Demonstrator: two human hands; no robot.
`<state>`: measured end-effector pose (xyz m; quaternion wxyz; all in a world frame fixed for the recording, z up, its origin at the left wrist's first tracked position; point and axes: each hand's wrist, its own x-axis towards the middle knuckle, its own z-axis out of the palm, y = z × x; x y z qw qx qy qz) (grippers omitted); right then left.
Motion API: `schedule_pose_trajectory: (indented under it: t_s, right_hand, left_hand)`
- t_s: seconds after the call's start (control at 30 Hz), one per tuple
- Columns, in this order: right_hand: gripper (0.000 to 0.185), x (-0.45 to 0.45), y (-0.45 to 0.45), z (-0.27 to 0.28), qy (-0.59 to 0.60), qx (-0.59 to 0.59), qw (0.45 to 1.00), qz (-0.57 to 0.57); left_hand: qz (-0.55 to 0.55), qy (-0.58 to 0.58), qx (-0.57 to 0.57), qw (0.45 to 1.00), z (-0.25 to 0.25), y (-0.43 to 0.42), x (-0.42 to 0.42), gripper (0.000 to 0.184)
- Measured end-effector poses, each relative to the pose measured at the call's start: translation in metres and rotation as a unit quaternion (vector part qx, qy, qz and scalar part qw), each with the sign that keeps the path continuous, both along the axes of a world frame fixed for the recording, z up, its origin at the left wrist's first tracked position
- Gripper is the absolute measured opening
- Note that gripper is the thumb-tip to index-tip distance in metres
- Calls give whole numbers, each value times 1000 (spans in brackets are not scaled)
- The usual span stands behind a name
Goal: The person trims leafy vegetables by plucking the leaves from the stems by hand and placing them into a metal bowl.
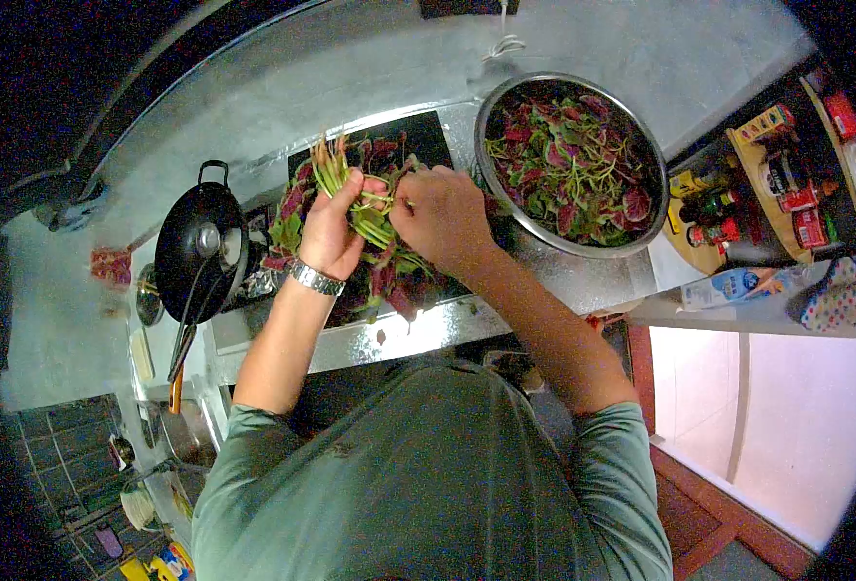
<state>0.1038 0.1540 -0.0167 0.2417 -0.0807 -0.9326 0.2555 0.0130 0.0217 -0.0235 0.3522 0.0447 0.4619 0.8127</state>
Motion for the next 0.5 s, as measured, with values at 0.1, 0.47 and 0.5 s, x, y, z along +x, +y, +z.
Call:
schedule_pose_trajectory:
  t_s: [0.1, 0.47, 0.5]
  right_hand:
    - [11, -1, -5, -9, 46, -28, 997, -48]
    - [22, 52, 143, -18, 143, -175, 953, -200]
    - [23, 58, 156, -11, 109, -104, 958, -243]
  left_hand:
    - [21, 2, 2, 1000, 0, 3, 2, 10]
    - [78, -32, 92, 992, -5, -20, -28, 10]
    - [78, -32, 90, 992, -4, -20, -28, 10]
